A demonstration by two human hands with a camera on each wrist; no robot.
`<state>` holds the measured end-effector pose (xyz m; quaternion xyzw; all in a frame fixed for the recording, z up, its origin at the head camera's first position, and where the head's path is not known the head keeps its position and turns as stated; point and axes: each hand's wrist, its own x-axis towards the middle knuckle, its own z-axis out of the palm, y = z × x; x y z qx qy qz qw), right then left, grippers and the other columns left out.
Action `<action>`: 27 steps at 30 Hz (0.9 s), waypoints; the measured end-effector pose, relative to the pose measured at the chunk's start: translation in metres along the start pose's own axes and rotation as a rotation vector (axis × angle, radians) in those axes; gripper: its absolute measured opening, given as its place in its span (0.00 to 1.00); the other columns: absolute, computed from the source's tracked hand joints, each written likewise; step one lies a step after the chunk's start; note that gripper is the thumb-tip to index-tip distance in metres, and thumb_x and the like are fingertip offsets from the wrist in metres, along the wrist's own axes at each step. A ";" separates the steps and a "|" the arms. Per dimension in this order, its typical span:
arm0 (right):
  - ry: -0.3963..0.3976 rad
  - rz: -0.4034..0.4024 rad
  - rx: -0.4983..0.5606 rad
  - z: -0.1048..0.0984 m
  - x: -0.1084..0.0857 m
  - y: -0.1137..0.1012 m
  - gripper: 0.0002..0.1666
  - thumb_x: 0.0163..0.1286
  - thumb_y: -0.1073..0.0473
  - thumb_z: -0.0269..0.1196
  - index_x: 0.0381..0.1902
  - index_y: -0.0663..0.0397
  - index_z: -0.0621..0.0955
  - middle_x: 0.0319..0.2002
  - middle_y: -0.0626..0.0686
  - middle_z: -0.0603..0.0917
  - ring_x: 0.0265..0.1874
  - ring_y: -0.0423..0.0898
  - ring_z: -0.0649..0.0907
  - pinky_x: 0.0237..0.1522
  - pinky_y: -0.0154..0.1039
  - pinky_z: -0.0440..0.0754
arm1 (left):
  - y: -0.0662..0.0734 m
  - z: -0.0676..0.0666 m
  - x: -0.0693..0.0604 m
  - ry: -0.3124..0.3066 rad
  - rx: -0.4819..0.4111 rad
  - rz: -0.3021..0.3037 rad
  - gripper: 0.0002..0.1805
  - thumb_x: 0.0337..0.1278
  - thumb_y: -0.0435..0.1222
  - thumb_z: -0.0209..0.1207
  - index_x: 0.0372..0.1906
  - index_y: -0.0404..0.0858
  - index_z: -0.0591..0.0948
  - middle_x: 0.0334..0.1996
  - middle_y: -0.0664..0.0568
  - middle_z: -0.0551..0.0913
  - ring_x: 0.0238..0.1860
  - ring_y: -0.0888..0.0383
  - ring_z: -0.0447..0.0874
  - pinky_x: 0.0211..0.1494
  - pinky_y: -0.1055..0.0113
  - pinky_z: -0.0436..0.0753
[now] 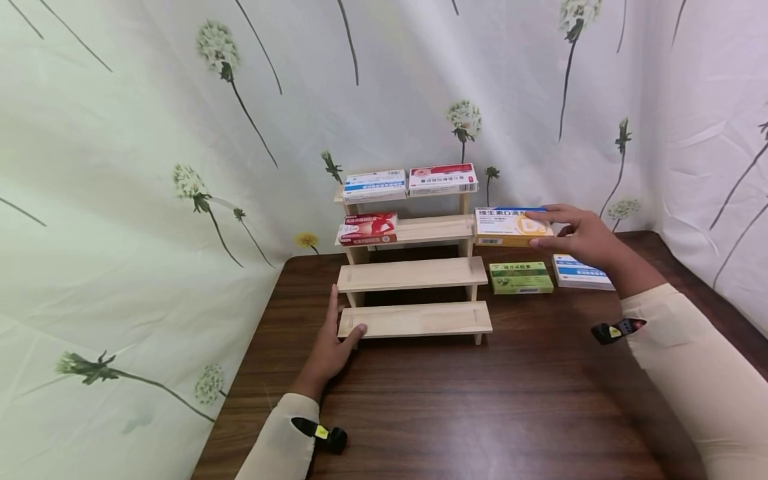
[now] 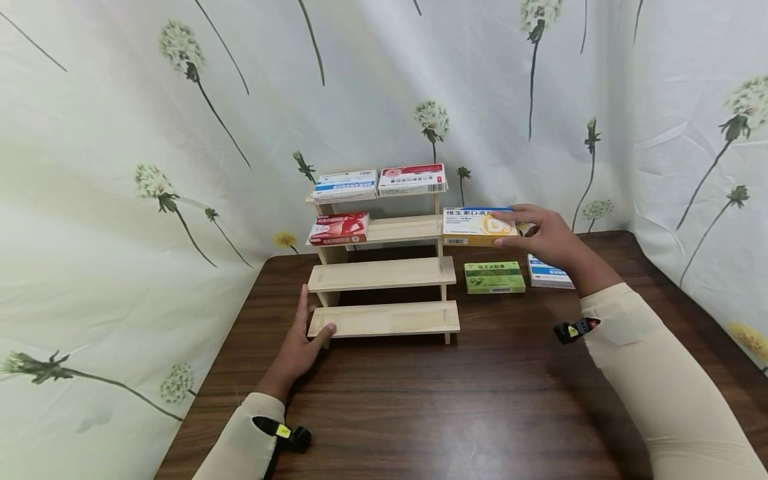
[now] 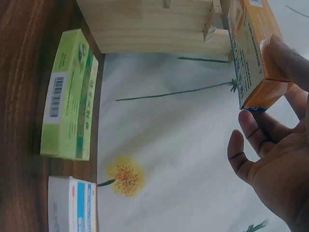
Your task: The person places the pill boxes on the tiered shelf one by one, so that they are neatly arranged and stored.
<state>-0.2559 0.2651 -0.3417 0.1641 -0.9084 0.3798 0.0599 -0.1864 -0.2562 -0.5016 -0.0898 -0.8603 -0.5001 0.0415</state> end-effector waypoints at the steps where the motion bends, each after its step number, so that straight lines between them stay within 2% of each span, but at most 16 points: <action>1: -0.004 0.000 0.000 0.001 0.002 -0.002 0.37 0.74 0.51 0.75 0.78 0.43 0.79 0.84 0.67 0.65 0.71 0.65 0.77 0.49 0.34 0.78 | 0.000 0.000 0.000 -0.001 -0.003 -0.001 0.59 0.78 0.49 0.66 0.88 0.72 0.31 0.82 0.39 0.68 0.76 0.37 0.77 0.79 0.34 0.69; 4: -0.019 -0.008 0.023 0.004 0.008 -0.008 0.38 0.73 0.52 0.76 0.78 0.45 0.79 0.85 0.68 0.64 0.78 0.69 0.70 0.61 0.53 0.80 | 0.000 0.000 0.000 -0.004 -0.009 -0.003 0.59 0.78 0.49 0.66 0.88 0.72 0.31 0.82 0.39 0.68 0.76 0.37 0.77 0.79 0.34 0.70; 6: -0.026 -0.019 0.042 0.006 0.013 -0.011 0.38 0.73 0.54 0.76 0.78 0.46 0.78 0.84 0.69 0.64 0.80 0.72 0.67 0.66 0.66 0.76 | 0.000 0.000 0.000 -0.004 -0.016 -0.006 0.59 0.78 0.48 0.67 0.88 0.73 0.32 0.82 0.39 0.68 0.76 0.37 0.77 0.79 0.34 0.70; 8: -0.036 -0.025 0.062 0.008 0.017 -0.015 0.38 0.73 0.55 0.76 0.78 0.47 0.78 0.84 0.69 0.64 0.81 0.72 0.65 0.69 0.72 0.71 | 0.000 0.000 0.000 -0.002 -0.015 -0.005 0.60 0.77 0.48 0.67 0.88 0.73 0.31 0.82 0.39 0.68 0.76 0.37 0.77 0.79 0.35 0.70; 13: -0.054 -0.030 0.067 0.015 0.025 -0.025 0.36 0.73 0.54 0.75 0.77 0.47 0.80 0.84 0.66 0.66 0.83 0.69 0.64 0.75 0.73 0.67 | 0.001 0.000 0.000 0.001 -0.006 -0.005 0.60 0.78 0.48 0.67 0.88 0.73 0.31 0.82 0.39 0.68 0.76 0.37 0.77 0.80 0.35 0.70; 18: -0.040 -0.078 0.087 0.025 0.035 -0.031 0.35 0.72 0.56 0.76 0.75 0.50 0.81 0.82 0.66 0.70 0.84 0.69 0.62 0.79 0.77 0.58 | 0.000 0.001 0.000 0.006 -0.003 0.000 0.59 0.78 0.47 0.66 0.89 0.70 0.32 0.82 0.39 0.68 0.76 0.37 0.76 0.80 0.35 0.70; 21: -0.039 -0.095 0.097 0.032 0.041 -0.035 0.35 0.72 0.58 0.76 0.75 0.50 0.81 0.81 0.66 0.72 0.84 0.70 0.63 0.79 0.76 0.59 | 0.000 0.000 0.001 0.005 -0.002 0.006 0.59 0.78 0.47 0.66 0.90 0.67 0.32 0.82 0.38 0.68 0.76 0.37 0.76 0.79 0.34 0.69; 27: -0.058 -0.083 0.114 0.046 0.050 -0.042 0.35 0.74 0.60 0.75 0.76 0.52 0.80 0.81 0.68 0.71 0.83 0.70 0.65 0.79 0.74 0.63 | 0.000 0.001 0.000 0.005 0.002 -0.002 0.59 0.78 0.48 0.66 0.89 0.69 0.32 0.82 0.38 0.68 0.77 0.37 0.76 0.81 0.34 0.68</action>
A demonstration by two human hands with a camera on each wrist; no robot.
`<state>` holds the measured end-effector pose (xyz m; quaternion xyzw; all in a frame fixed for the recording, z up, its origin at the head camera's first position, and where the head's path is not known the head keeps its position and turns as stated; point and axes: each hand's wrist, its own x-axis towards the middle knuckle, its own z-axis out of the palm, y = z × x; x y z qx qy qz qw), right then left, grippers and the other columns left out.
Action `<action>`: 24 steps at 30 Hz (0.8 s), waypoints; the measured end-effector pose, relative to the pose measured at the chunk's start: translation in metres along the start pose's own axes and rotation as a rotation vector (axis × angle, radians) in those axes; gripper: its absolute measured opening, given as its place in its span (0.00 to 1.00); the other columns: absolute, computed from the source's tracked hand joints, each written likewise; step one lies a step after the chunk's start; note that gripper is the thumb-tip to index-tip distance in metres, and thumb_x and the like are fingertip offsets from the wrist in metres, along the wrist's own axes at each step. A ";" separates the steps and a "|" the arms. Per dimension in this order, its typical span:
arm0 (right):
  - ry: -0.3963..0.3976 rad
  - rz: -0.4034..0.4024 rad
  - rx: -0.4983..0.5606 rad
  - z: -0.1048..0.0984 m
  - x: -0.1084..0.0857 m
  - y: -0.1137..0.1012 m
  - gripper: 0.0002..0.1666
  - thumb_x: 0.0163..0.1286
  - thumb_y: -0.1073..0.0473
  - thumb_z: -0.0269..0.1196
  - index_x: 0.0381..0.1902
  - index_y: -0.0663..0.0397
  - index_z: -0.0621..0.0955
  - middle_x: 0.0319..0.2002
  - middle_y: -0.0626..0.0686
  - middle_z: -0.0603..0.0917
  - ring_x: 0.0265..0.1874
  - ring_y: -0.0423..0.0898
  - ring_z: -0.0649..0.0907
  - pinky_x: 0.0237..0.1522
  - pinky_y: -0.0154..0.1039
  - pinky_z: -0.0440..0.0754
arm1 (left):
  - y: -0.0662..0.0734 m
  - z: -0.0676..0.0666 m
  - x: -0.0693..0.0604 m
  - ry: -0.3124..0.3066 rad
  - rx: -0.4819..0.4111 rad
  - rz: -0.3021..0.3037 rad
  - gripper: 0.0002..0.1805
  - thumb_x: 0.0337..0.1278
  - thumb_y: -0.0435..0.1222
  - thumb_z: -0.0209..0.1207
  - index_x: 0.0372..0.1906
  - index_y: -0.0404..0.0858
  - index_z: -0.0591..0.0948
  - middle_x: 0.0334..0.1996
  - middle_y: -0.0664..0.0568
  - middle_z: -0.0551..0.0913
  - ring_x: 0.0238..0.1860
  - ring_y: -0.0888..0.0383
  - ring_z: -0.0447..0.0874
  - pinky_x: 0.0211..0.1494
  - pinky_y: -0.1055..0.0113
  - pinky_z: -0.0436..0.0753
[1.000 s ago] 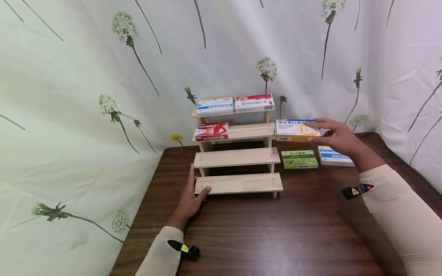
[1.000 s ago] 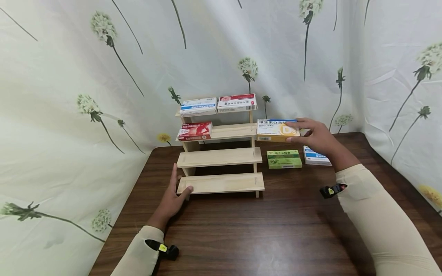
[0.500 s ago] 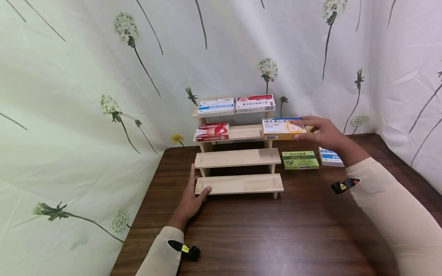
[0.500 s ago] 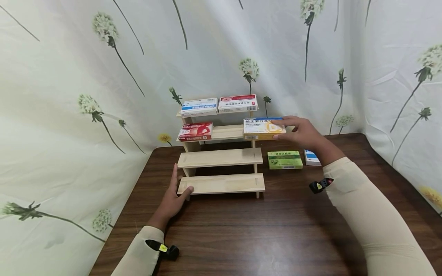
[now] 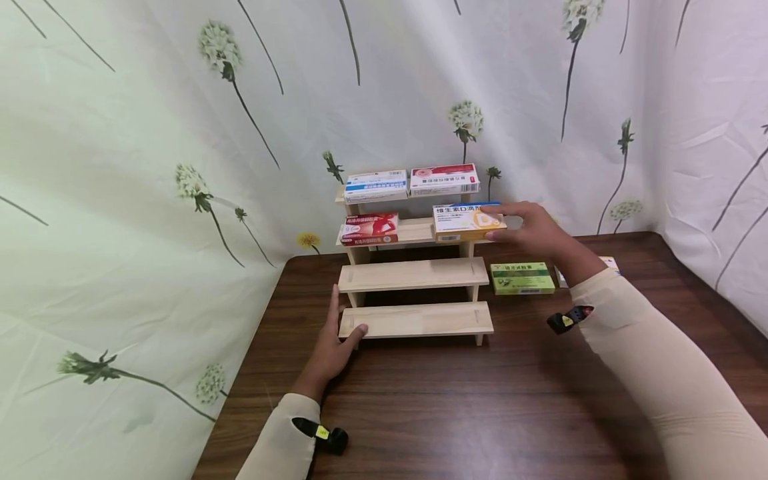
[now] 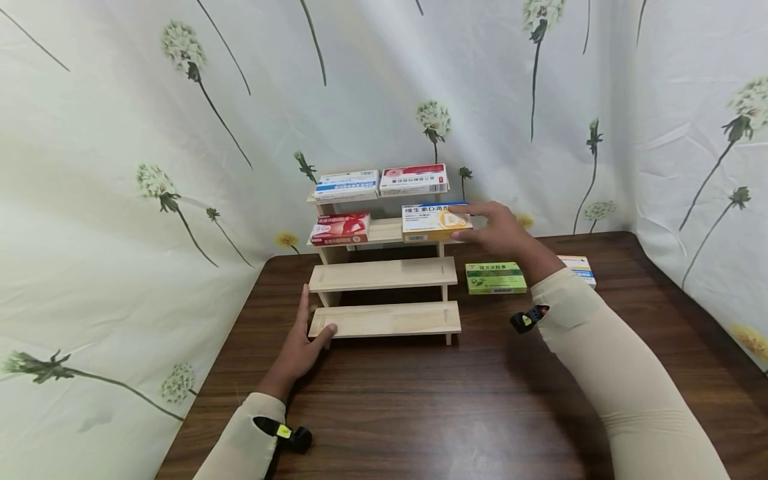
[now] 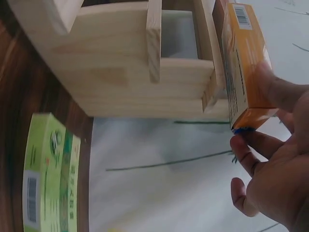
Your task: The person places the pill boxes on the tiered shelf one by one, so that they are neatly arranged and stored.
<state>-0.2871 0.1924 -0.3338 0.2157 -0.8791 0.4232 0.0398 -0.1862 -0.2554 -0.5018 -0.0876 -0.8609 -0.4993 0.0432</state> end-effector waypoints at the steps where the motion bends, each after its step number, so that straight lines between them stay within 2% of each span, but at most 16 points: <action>1: -0.003 -0.006 0.005 0.002 0.002 -0.001 0.35 0.75 0.61 0.74 0.77 0.53 0.79 0.81 0.68 0.71 0.82 0.70 0.66 0.78 0.74 0.65 | 0.000 0.000 0.000 0.001 -0.003 -0.002 0.59 0.78 0.48 0.67 0.89 0.70 0.32 0.82 0.38 0.68 0.77 0.37 0.76 0.81 0.34 0.68; 6: -0.011 -0.023 0.033 0.011 0.007 -0.003 0.34 0.77 0.62 0.72 0.78 0.54 0.78 0.80 0.68 0.72 0.82 0.69 0.68 0.78 0.72 0.67 | -0.001 -0.001 0.000 -0.002 -0.017 -0.013 0.59 0.78 0.47 0.67 0.88 0.73 0.32 0.83 0.39 0.67 0.77 0.36 0.75 0.81 0.35 0.68; 12: -0.002 0.024 0.084 0.020 0.011 -0.007 0.33 0.79 0.61 0.70 0.79 0.52 0.77 0.82 0.67 0.69 0.82 0.69 0.66 0.78 0.73 0.66 | 0.000 -0.001 0.000 0.002 -0.004 -0.005 0.59 0.78 0.48 0.66 0.89 0.70 0.32 0.83 0.37 0.67 0.78 0.36 0.74 0.81 0.33 0.67; 24: 0.026 0.023 0.038 0.030 0.019 -0.011 0.33 0.80 0.60 0.68 0.79 0.54 0.77 0.81 0.68 0.70 0.83 0.69 0.66 0.82 0.70 0.62 | 0.000 0.000 0.000 0.005 0.008 0.001 0.59 0.78 0.48 0.66 0.89 0.69 0.33 0.82 0.38 0.68 0.77 0.36 0.75 0.81 0.33 0.67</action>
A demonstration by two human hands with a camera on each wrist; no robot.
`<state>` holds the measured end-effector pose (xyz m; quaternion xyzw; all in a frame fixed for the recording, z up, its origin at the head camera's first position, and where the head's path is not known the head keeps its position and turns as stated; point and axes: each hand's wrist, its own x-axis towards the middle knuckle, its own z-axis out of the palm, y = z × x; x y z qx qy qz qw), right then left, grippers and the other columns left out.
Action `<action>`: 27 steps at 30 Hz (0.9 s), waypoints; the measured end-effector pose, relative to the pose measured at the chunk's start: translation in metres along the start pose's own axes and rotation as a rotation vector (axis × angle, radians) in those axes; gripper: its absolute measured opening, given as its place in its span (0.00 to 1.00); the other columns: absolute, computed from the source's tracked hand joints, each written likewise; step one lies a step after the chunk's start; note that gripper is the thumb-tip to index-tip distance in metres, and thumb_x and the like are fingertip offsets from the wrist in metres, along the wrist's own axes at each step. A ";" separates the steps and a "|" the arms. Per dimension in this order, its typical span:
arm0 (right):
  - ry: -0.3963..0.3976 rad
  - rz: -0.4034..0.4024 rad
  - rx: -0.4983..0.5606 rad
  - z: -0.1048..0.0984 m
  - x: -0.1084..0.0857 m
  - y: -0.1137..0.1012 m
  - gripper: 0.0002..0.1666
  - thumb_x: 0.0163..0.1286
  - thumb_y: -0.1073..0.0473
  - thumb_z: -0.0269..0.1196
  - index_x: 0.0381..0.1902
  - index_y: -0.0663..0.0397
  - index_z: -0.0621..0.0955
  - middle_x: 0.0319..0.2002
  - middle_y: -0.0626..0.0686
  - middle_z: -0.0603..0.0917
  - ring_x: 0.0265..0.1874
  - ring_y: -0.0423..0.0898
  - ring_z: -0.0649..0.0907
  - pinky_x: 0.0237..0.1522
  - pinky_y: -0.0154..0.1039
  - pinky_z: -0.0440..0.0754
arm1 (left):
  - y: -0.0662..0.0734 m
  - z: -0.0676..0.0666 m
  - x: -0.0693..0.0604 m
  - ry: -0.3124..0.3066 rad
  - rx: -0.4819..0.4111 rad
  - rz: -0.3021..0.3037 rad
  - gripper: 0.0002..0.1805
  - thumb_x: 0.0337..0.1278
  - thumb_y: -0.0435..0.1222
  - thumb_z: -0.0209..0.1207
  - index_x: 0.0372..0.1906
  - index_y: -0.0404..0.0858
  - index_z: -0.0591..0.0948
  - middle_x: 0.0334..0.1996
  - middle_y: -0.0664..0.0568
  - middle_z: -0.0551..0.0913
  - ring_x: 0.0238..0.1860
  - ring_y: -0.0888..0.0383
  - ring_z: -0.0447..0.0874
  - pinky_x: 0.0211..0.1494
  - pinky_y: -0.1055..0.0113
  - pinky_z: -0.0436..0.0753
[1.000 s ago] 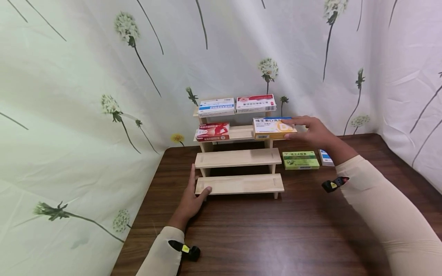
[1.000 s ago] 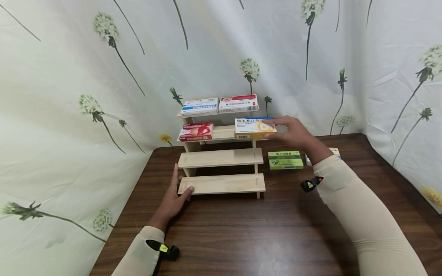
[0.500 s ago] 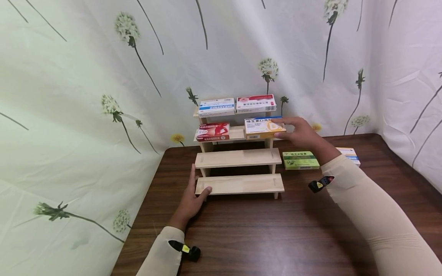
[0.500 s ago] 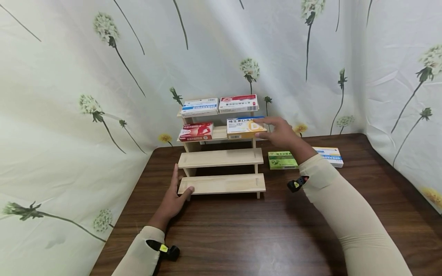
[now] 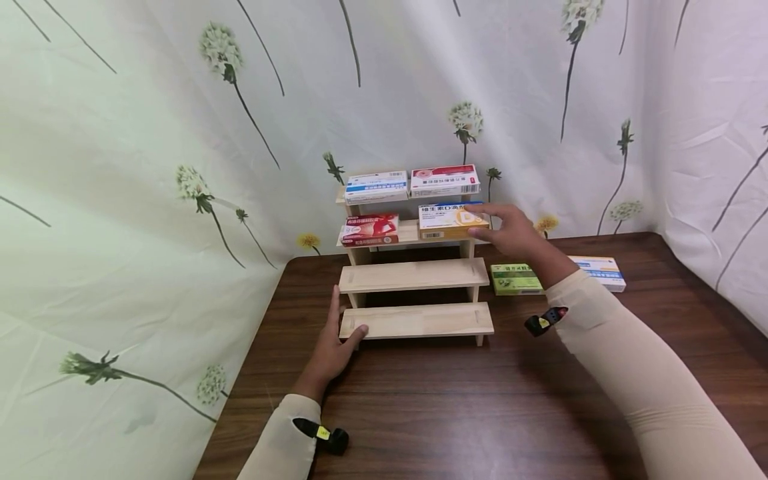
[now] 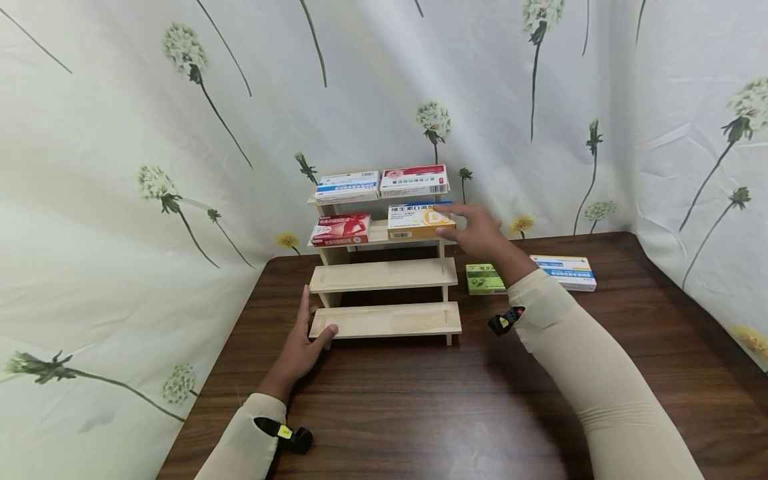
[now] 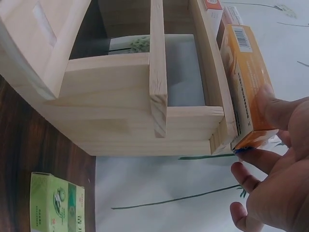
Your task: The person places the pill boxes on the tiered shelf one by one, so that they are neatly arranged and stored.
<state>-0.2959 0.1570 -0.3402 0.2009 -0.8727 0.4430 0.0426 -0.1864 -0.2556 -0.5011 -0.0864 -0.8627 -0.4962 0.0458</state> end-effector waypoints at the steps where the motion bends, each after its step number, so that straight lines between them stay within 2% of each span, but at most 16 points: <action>1: 0.000 -0.003 0.000 0.001 0.001 0.000 0.32 0.80 0.60 0.68 0.79 0.54 0.77 0.81 0.68 0.70 0.83 0.69 0.66 0.82 0.70 0.62 | 0.000 0.000 0.000 -0.001 -0.001 0.001 0.59 0.78 0.48 0.66 0.89 0.69 0.33 0.82 0.38 0.68 0.77 0.36 0.75 0.81 0.33 0.68; 12: 0.012 -0.029 -0.063 0.012 0.002 0.002 0.31 0.80 0.60 0.68 0.77 0.56 0.78 0.79 0.68 0.73 0.82 0.69 0.68 0.81 0.70 0.64 | -0.002 0.000 -0.001 0.000 -0.009 0.006 0.60 0.77 0.48 0.67 0.89 0.71 0.33 0.81 0.39 0.70 0.75 0.37 0.78 0.79 0.35 0.70; 16: 0.034 -0.031 -0.088 0.016 0.003 0.002 0.31 0.80 0.60 0.68 0.77 0.55 0.78 0.78 0.69 0.74 0.80 0.71 0.70 0.80 0.75 0.59 | -0.002 0.001 -0.001 -0.004 -0.020 0.002 0.60 0.77 0.48 0.67 0.88 0.72 0.32 0.81 0.39 0.70 0.75 0.38 0.78 0.79 0.35 0.70; 23: 0.062 0.006 -0.111 0.020 0.004 -0.001 0.31 0.81 0.59 0.68 0.78 0.51 0.78 0.77 0.68 0.75 0.81 0.72 0.68 0.74 0.87 0.40 | -0.001 0.000 0.000 -0.006 -0.027 -0.010 0.60 0.77 0.49 0.67 0.88 0.74 0.32 0.82 0.40 0.69 0.76 0.38 0.77 0.81 0.35 0.68; 27: 0.078 0.022 -0.112 0.022 0.002 -0.003 0.31 0.80 0.59 0.68 0.78 0.50 0.78 0.78 0.69 0.74 0.81 0.72 0.66 0.74 0.87 0.37 | -0.001 0.000 0.000 -0.005 -0.032 -0.006 0.60 0.77 0.49 0.67 0.88 0.74 0.32 0.82 0.40 0.69 0.76 0.38 0.77 0.81 0.35 0.67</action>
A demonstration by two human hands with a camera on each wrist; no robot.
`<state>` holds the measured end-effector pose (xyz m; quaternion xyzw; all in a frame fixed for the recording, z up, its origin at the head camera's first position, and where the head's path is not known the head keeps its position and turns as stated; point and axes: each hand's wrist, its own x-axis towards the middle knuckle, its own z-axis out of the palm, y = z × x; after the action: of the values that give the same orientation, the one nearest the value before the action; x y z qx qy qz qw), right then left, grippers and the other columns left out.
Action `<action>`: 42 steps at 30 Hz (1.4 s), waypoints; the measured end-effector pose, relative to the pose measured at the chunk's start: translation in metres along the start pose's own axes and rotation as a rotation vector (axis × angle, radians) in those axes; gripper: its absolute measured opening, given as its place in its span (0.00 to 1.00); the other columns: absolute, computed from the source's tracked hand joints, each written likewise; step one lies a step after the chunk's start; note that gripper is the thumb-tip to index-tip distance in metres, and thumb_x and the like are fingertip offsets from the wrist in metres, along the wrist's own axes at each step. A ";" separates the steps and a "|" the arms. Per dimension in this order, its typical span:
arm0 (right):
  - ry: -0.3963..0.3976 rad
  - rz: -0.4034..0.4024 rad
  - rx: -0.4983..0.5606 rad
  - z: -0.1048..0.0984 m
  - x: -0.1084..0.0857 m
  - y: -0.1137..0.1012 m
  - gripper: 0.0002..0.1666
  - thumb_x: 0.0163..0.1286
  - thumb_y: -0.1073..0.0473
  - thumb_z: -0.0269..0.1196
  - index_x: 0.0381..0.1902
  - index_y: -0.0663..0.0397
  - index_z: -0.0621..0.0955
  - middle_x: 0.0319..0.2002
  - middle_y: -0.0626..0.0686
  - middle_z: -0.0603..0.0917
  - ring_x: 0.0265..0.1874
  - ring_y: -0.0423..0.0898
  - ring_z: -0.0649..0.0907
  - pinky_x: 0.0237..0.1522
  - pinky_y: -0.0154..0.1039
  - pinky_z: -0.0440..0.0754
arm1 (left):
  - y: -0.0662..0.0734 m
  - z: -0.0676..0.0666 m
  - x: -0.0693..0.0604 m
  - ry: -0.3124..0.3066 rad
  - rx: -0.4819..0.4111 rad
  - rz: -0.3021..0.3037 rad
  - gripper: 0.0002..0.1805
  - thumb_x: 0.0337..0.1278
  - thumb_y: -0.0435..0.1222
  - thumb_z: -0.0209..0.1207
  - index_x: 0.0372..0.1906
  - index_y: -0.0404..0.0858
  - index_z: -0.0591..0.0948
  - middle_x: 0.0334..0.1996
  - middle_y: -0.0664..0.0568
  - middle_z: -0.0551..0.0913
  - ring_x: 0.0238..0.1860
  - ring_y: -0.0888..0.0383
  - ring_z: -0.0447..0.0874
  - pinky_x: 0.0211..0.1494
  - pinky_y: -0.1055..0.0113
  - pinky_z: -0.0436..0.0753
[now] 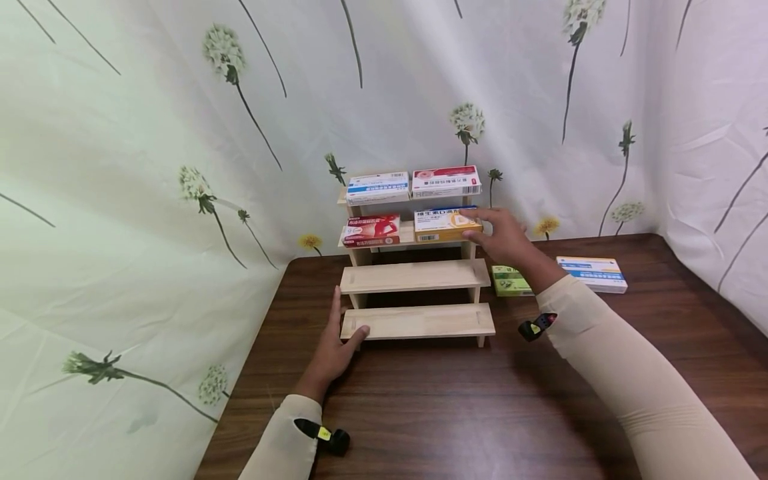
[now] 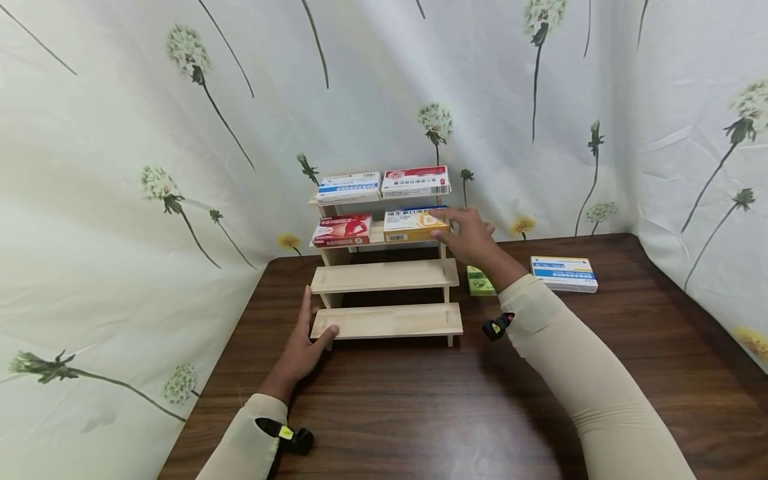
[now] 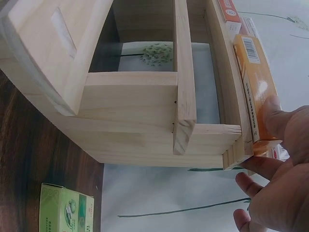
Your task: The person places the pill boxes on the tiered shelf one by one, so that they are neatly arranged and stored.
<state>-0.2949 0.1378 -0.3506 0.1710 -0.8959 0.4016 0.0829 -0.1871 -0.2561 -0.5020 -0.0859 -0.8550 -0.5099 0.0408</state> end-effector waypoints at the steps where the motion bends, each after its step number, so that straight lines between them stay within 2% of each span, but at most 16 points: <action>1: 0.002 0.002 0.003 0.000 -0.001 -0.001 0.31 0.80 0.59 0.68 0.78 0.50 0.78 0.77 0.69 0.74 0.81 0.72 0.66 0.74 0.87 0.36 | 0.000 0.000 0.000 0.001 0.001 0.000 0.60 0.77 0.48 0.67 0.88 0.73 0.32 0.82 0.40 0.69 0.76 0.38 0.77 0.81 0.35 0.67; 8: -0.003 0.013 0.009 0.003 -0.003 -0.001 0.33 0.82 0.59 0.67 0.81 0.48 0.75 0.80 0.69 0.71 0.84 0.73 0.61 0.73 0.88 0.30 | 0.000 0.000 0.000 -0.001 0.004 0.002 0.60 0.77 0.48 0.67 0.88 0.74 0.32 0.82 0.41 0.69 0.76 0.38 0.77 0.81 0.35 0.67; 14: -0.002 -0.007 0.011 0.002 -0.003 0.002 0.33 0.82 0.60 0.67 0.81 0.47 0.74 0.80 0.69 0.71 0.84 0.73 0.61 0.73 0.89 0.31 | 0.000 0.000 0.000 -0.006 0.000 -0.005 0.59 0.77 0.50 0.67 0.87 0.75 0.32 0.82 0.40 0.68 0.77 0.38 0.76 0.81 0.34 0.67; 17: 0.001 -0.022 0.007 0.001 -0.005 0.003 0.35 0.81 0.59 0.67 0.82 0.48 0.73 0.82 0.69 0.67 0.84 0.73 0.59 0.72 0.89 0.32 | 0.001 0.000 0.000 -0.005 0.002 -0.006 0.59 0.77 0.49 0.67 0.88 0.74 0.32 0.82 0.40 0.68 0.77 0.37 0.76 0.81 0.34 0.67; 23: 0.013 -0.034 0.023 -0.002 -0.008 0.006 0.36 0.80 0.58 0.69 0.82 0.49 0.73 0.85 0.67 0.64 0.85 0.73 0.58 0.73 0.88 0.37 | 0.000 0.000 0.000 -0.004 0.004 -0.007 0.59 0.77 0.48 0.67 0.88 0.74 0.32 0.82 0.40 0.68 0.77 0.37 0.75 0.82 0.34 0.66; 27: 0.010 -0.048 0.049 -0.004 -0.012 0.010 0.36 0.80 0.59 0.69 0.81 0.53 0.74 0.84 0.68 0.64 0.84 0.72 0.60 0.80 0.81 0.50 | 0.000 0.000 0.000 0.001 0.015 -0.016 0.59 0.77 0.48 0.67 0.88 0.74 0.32 0.82 0.40 0.68 0.78 0.37 0.74 0.82 0.33 0.66; 30: 0.012 -0.078 0.059 -0.005 -0.016 0.013 0.36 0.79 0.61 0.69 0.81 0.57 0.74 0.83 0.70 0.65 0.83 0.73 0.62 0.79 0.75 0.62 | 0.000 0.000 -0.001 0.001 0.020 -0.023 0.59 0.77 0.49 0.67 0.88 0.74 0.32 0.82 0.40 0.68 0.78 0.37 0.74 0.82 0.33 0.66; 32: 0.014 -0.085 0.050 -0.007 -0.019 0.015 0.37 0.78 0.61 0.70 0.81 0.57 0.73 0.83 0.70 0.65 0.83 0.73 0.62 0.79 0.74 0.63 | 0.001 0.000 -0.001 0.002 0.024 -0.023 0.59 0.77 0.50 0.67 0.88 0.73 0.32 0.82 0.39 0.68 0.78 0.37 0.74 0.82 0.33 0.66; 39: 0.006 -0.029 0.018 -0.018 -0.036 0.020 0.39 0.80 0.59 0.69 0.84 0.52 0.71 0.86 0.67 0.62 0.85 0.72 0.58 0.80 0.77 0.60 | 0.002 0.000 -0.001 0.007 0.022 -0.010 0.58 0.78 0.48 0.67 0.89 0.69 0.34 0.82 0.39 0.68 0.78 0.37 0.75 0.81 0.34 0.67; 42: 0.006 -0.043 0.004 -0.022 -0.041 0.023 0.40 0.79 0.60 0.70 0.84 0.53 0.70 0.86 0.67 0.62 0.85 0.73 0.59 0.79 0.77 0.59 | 0.002 0.000 -0.002 0.007 0.023 -0.018 0.58 0.78 0.49 0.66 0.90 0.69 0.34 0.82 0.39 0.68 0.78 0.37 0.75 0.82 0.34 0.66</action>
<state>-0.2650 0.1784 -0.3639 0.1891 -0.8909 0.4021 0.0937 -0.1851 -0.2551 -0.5005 -0.0761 -0.8614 -0.5006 0.0400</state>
